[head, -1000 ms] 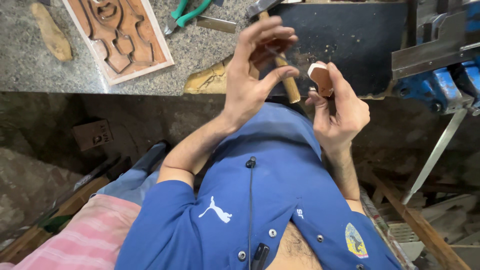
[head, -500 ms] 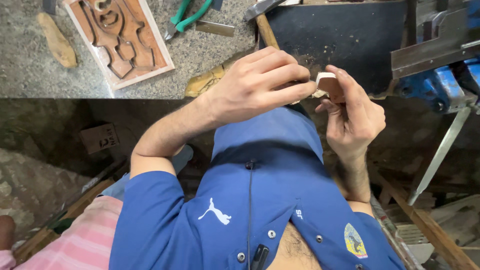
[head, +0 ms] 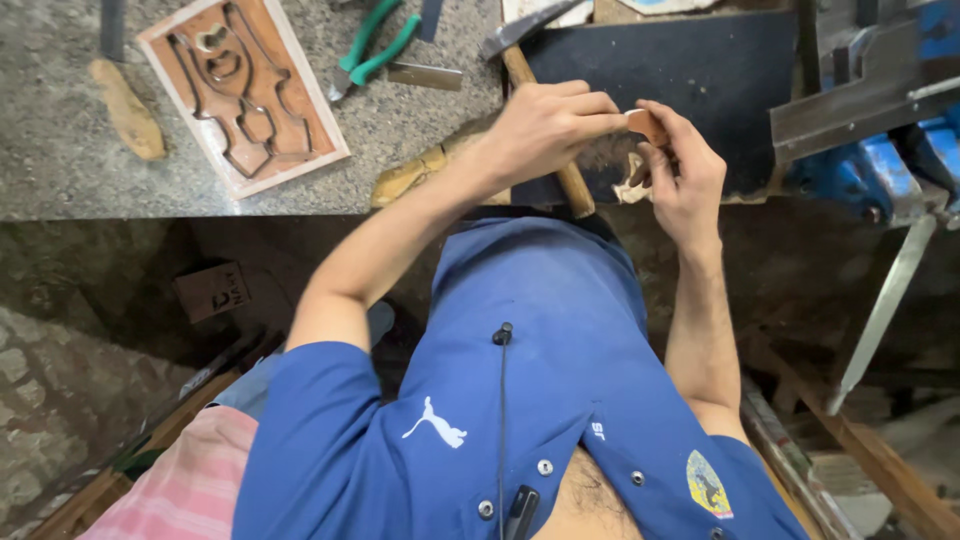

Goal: The person shapes a small leather shoe component at a workbench, repeatedly filing its edges with a flat file and rotating the piece to work different sides. They occasionally use a benchtop sanding/grinding machine and tap or press the piece with a mallet between filing passes.

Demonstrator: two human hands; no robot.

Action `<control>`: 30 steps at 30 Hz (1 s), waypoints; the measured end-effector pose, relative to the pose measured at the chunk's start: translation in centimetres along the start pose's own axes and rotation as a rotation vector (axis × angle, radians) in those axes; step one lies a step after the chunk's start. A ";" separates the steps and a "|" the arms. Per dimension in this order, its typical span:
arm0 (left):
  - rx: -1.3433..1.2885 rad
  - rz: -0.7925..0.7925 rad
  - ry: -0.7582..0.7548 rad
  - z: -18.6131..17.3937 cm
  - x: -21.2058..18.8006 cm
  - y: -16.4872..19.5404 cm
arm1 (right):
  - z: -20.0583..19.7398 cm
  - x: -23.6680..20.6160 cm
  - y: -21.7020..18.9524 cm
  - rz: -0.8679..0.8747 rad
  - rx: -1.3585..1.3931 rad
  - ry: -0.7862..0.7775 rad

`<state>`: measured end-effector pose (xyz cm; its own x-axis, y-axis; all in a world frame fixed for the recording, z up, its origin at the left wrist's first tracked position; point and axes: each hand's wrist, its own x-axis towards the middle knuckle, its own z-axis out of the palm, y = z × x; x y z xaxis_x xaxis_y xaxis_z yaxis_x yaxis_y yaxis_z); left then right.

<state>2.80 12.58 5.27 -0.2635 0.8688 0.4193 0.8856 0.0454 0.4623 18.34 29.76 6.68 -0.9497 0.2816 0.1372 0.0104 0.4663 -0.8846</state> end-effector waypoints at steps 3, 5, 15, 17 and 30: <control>-0.061 -0.067 -0.003 4.5 0.3 -1.7 | 0.6 0.5 4.1 0.216 0.108 -0.072; -0.042 -0.090 -0.035 6.2 0.2 -1.9 | 0.4 0.5 5.7 0.260 0.042 -0.105; -0.142 -0.260 0.175 5.8 5.4 0.0 | -15.4 -17.4 7.3 0.307 -0.610 0.560; -0.173 -0.290 0.275 7.1 8.6 0.5 | -19.2 -23.4 9.7 0.276 -1.192 0.441; -0.032 -0.349 0.432 18.7 21.9 -0.7 | -27.7 -42.6 16.4 1.232 -0.805 0.187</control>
<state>3.62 40.78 -0.48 -0.6779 0.5233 0.5164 0.7074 0.2731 0.6519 67.64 48.63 -1.34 -0.1619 0.9073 -0.3880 0.9854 0.1700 -0.0137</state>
